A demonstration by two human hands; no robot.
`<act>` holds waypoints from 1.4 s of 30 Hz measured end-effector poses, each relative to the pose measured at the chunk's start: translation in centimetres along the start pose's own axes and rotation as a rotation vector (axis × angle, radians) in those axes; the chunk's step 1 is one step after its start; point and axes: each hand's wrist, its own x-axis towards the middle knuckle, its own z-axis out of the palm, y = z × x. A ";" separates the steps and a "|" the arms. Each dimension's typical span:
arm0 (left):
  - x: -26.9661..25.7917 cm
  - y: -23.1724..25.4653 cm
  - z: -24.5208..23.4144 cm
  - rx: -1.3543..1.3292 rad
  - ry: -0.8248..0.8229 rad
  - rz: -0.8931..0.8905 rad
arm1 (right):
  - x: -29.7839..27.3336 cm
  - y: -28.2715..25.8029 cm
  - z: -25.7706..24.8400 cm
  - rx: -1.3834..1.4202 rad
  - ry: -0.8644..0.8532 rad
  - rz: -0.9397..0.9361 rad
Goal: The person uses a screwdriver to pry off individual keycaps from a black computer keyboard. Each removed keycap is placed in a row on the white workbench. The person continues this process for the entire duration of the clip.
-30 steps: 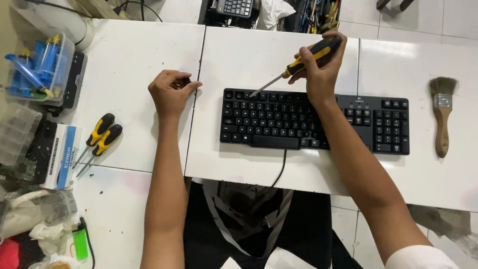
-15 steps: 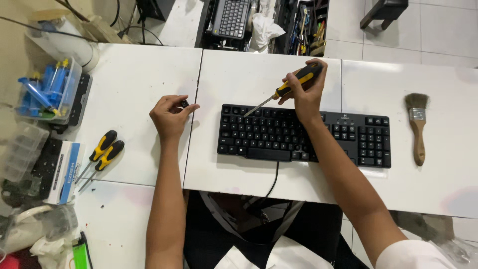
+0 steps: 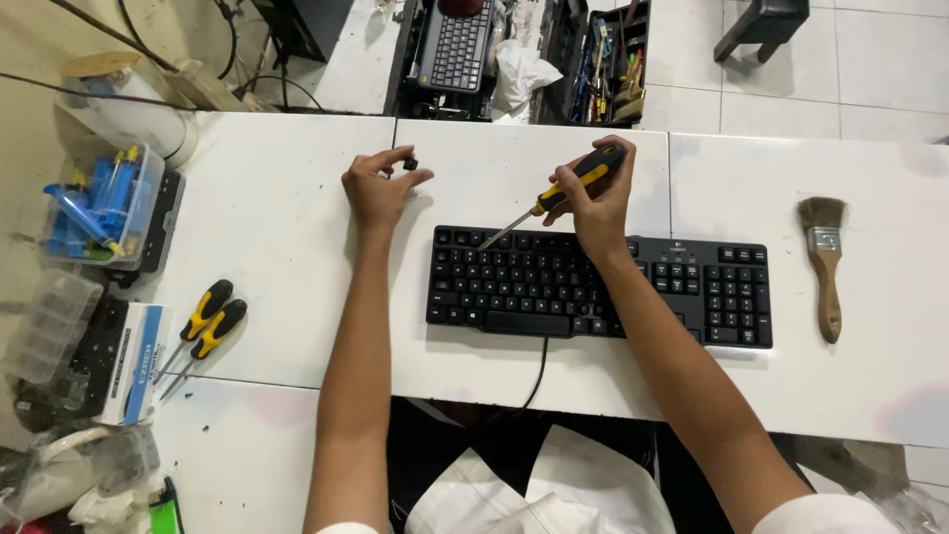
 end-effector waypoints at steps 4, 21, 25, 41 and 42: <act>0.1 0.8 1.2 0.141 0.024 -0.061 | 0.5 0.2 -0.7 -0.032 0.020 -0.014; -1.0 1.2 1.3 0.287 0.048 -0.170 | 0.4 1.0 -0.7 -0.106 -0.036 -0.029; -0.9 1.2 1.3 0.277 0.052 -0.181 | 0.3 0.7 -0.6 -0.095 -0.038 -0.034; -0.8 0.8 1.0 0.209 0.056 -0.149 | 0.1 0.7 -0.7 -0.067 0.025 -0.068; -0.6 0.9 1.0 0.196 0.040 -0.148 | 0.3 0.6 -0.7 -0.081 0.031 -0.081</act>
